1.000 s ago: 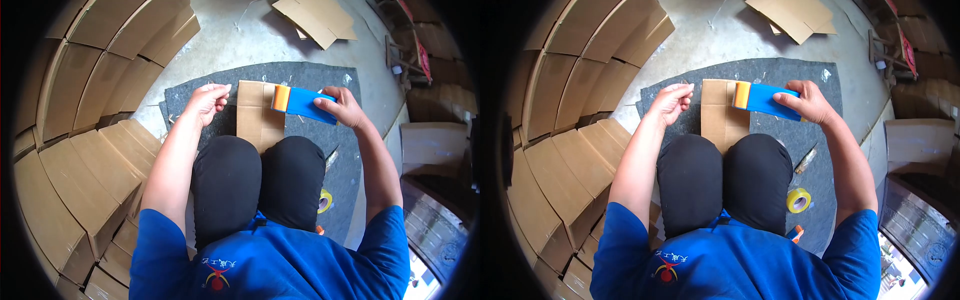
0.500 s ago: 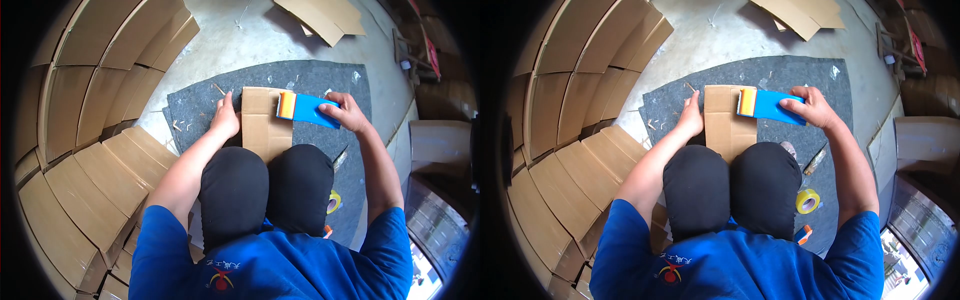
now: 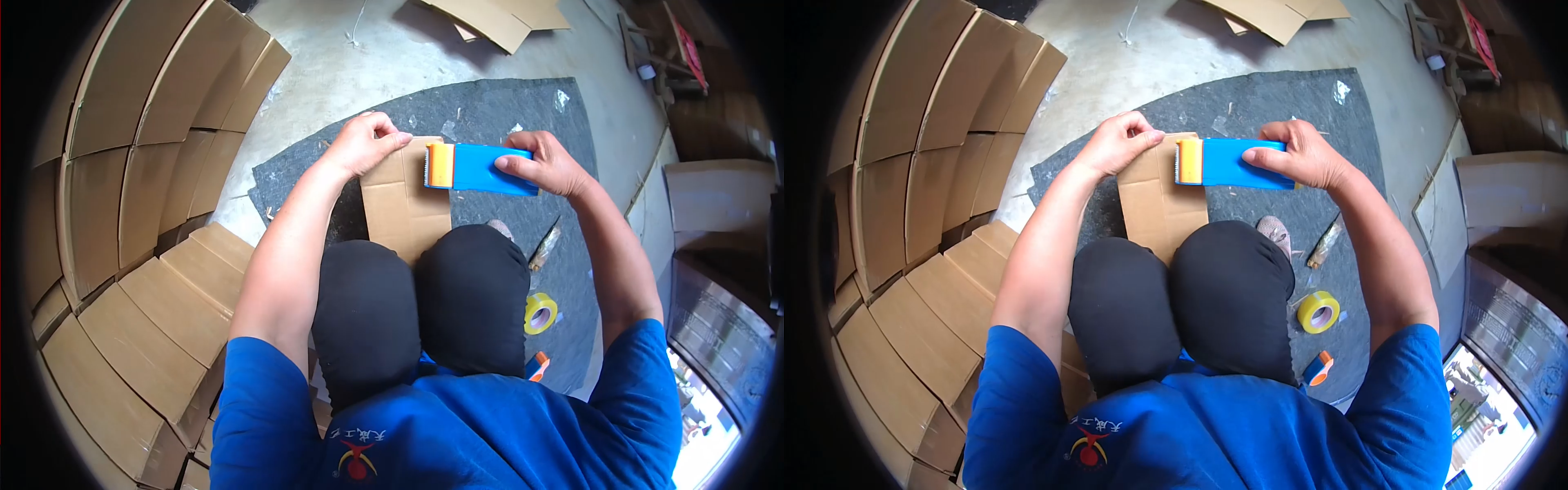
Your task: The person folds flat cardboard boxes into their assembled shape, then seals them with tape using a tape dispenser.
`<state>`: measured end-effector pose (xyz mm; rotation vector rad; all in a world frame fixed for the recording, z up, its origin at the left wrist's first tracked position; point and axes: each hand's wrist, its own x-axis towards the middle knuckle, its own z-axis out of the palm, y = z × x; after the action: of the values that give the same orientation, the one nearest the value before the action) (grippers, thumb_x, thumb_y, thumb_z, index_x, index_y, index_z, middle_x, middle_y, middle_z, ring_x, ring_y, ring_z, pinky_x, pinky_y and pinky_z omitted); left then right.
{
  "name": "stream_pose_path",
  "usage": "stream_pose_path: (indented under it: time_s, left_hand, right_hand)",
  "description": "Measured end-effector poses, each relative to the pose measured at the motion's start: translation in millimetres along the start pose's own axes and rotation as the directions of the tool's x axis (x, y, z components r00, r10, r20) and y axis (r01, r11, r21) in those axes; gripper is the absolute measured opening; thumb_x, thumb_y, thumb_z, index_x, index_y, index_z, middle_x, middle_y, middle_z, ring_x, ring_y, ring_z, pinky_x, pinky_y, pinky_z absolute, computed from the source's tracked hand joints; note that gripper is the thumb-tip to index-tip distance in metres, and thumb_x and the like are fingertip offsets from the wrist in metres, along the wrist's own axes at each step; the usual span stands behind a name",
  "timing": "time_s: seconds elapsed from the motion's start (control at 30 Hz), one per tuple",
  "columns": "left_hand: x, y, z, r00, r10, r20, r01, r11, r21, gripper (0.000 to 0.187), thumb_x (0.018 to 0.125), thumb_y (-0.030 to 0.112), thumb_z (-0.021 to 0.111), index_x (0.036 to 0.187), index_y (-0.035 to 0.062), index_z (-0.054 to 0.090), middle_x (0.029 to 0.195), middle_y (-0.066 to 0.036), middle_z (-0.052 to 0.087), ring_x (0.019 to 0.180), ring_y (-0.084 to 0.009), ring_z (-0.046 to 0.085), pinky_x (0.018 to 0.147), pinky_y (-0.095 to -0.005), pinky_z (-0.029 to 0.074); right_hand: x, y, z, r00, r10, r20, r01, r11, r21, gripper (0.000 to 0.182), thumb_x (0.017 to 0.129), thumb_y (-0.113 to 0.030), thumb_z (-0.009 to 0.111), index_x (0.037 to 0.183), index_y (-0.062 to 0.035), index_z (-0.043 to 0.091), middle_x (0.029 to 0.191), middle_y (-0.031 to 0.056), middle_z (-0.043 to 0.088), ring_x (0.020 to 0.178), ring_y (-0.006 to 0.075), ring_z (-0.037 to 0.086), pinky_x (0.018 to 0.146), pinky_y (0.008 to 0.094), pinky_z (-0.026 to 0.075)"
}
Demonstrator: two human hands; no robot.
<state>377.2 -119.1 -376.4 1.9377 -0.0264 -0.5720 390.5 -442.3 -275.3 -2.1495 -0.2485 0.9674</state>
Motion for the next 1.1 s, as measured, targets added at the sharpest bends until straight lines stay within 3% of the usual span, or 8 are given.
stream_pose_path:
  time_s: [0.27, 0.53, 0.67, 0.73, 0.9, 1.0, 1.03, 1.1]
  left_hand:
    - [-1.4, -7.1, 6.6, 0.998, -0.034, -0.046, 0.029, 0.994, -0.109, 0.029, 0.081, 0.031, 0.081, 0.082, 0.0044, 0.069, 0.088, -0.006, 0.064, 0.081, -0.0148, 0.059, 0.075, -0.03, 0.05]
    - [-17.9, -10.6, 16.6, 0.966, 0.025, -0.257, -0.059, 0.99, -0.128, 0.025, 0.087, 0.03, 0.077, 0.091, 0.0054, 0.072, 0.091, -0.003, 0.063, 0.085, -0.0132, 0.059, 0.08, -0.0287, 0.049]
    - [-25.4, -23.6, 29.9, 0.885, -0.312, -0.346, 0.012, 0.758, -0.652, 0.057, 0.101, 0.056, 0.047, 0.13, 0.0076, 0.058, 0.128, -0.011, 0.056, 0.113, -0.0198, 0.055, 0.098, -0.0369, 0.046]
    - [-25.0, -30.3, 32.2, 0.809, -0.587, 0.025, 0.231, 0.279, -0.932, 0.067, 0.101, 0.062, 0.035, 0.136, 0.0064, 0.053, 0.147, -0.015, 0.043, 0.13, -0.0289, 0.048, 0.107, -0.0472, 0.042]
    - [-24.3, -57.2, 36.3, 0.727, -0.651, 0.218, 0.444, 0.204, -0.872, 0.058, 0.104, 0.052, 0.038, 0.136, 0.0045, 0.051, 0.127, -0.017, 0.059, 0.114, -0.0314, 0.06, 0.102, -0.0514, 0.045]
    - [-31.0, -91.8, 38.1, 0.786, -0.611, 0.096, 0.561, 0.64, -0.525, 0.047, 0.1, 0.037, 0.046, 0.129, 0.0039, 0.061, 0.127, -0.018, 0.063, 0.118, -0.0307, 0.061, 0.101, -0.0485, 0.045]
    - [-32.9, -116.7, 35.6, 0.814, -0.574, 0.094, 0.58, 0.813, -0.058, 0.049, 0.098, 0.04, 0.048, 0.131, 0.0056, 0.06, 0.13, -0.018, 0.062, 0.122, -0.032, 0.058, 0.103, -0.0486, 0.043]
    - [-28.8, -150.7, 25.4, 0.82, -0.528, 0.222, 0.302, 0.728, 0.615, 0.055, 0.091, 0.044, 0.058, 0.136, 0.0127, 0.059, 0.137, -0.017, 0.059, 0.13, -0.0341, 0.054, 0.108, -0.0514, 0.038]
  right_hand:
    - [-19.8, 40.6, -39.4, 0.992, 0.091, -0.091, -0.111, 0.963, -0.245, 0.052, 0.079, -0.052, 0.069, 0.082, -0.0003, 0.07, 0.066, 0.0111, 0.062, 0.064, 0.0192, 0.063, 0.062, 0.0361, 0.05]
    - [-0.1, -49.6, 26.3, 0.982, 0.086, -0.167, -0.178, 0.713, -0.678, 0.047, 0.082, -0.049, 0.059, 0.082, -0.0042, 0.072, 0.079, 0.0175, 0.071, 0.08, 0.0336, 0.07, 0.077, 0.0437, 0.057]
    - [-11.7, -71.3, 66.0, 0.965, -0.038, -0.261, -0.167, 0.676, -0.717, 0.032, 0.083, -0.033, 0.06, 0.081, -0.0022, 0.066, 0.076, 0.0156, 0.071, 0.073, 0.0301, 0.07, 0.077, 0.0425, 0.05]
    - [-10.4, -62.4, 80.0, 0.966, -0.075, -0.246, -0.135, 0.666, -0.733, 0.028, 0.08, -0.03, 0.061, 0.079, -0.0014, 0.063, 0.075, 0.0156, 0.07, 0.072, 0.031, 0.07, 0.076, 0.0443, 0.05]
    - [27.3, -2.2, 105.5, 0.987, -0.116, -0.108, 0.019, 0.762, -0.648, 0.039, 0.079, -0.031, 0.067, 0.106, -0.0048, 0.059, 0.083, 0.0155, 0.071, 0.077, 0.0331, 0.069, 0.078, 0.047, 0.051]
    - [42.0, 15.0, 121.2, 0.999, -0.02, -0.033, -0.006, 0.757, -0.653, 0.035, 0.075, -0.027, 0.067, 0.103, -0.0052, 0.062, 0.095, 0.0152, 0.072, 0.091, 0.0313, 0.07, 0.086, 0.0464, 0.05]
    - [40.7, 20.2, 124.1, 0.997, 0.002, -0.073, -0.049, 0.756, -0.652, 0.036, 0.076, -0.027, 0.067, 0.104, -0.0052, 0.062, 0.097, 0.0155, 0.072, 0.092, 0.0309, 0.07, 0.086, 0.0458, 0.049]
    - [29.7, 22.6, 118.4, 0.984, 0.08, -0.158, -0.163, 0.759, -0.63, 0.038, 0.075, -0.031, 0.066, 0.103, -0.0049, 0.064, 0.1, 0.0163, 0.072, 0.095, 0.03, 0.07, 0.087, 0.0444, 0.049]
